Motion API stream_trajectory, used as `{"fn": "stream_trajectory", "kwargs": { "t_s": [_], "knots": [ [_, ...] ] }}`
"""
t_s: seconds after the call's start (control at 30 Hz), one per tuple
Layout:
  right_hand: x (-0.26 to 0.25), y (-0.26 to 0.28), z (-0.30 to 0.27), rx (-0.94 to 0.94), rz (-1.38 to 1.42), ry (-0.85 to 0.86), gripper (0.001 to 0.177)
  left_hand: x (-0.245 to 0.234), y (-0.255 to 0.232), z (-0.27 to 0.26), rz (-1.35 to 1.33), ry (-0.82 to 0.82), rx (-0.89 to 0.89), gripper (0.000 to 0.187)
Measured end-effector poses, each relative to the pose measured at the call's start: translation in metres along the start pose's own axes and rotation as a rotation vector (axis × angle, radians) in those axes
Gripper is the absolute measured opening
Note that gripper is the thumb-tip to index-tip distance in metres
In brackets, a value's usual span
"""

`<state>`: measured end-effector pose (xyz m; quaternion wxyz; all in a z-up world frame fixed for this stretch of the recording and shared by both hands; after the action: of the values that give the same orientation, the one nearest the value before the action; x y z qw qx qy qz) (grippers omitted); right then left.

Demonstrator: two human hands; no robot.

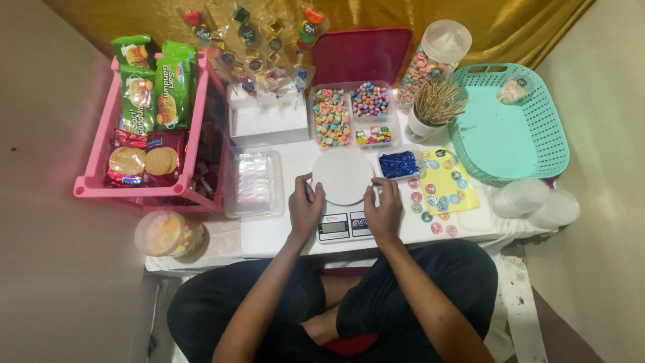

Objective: Assembling small candy items and weighing them on a digital scale

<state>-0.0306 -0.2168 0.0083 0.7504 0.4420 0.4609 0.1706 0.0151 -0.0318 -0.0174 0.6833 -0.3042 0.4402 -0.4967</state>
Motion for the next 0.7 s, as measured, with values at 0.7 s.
{"fn": "stream_trajectory", "kwargs": {
  "t_s": [0.7],
  "knots": [
    [0.008, -0.001, 0.002, 0.078, -0.004, -0.017, 0.012, -0.004, -0.002, 0.001, -0.006, -0.018, -0.002, 0.025]
  ]
}}
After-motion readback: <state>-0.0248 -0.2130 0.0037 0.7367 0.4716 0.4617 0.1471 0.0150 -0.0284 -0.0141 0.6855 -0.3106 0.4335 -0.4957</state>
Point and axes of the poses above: each hand's wrist, its own z-axis towards the middle knuckle, its own x-axis out of the palm, y = z × x, the point moved 2 cm from there along z, towards the middle knuckle, and after that the axes turned 15 degrees about x, right-handed, at the moved point
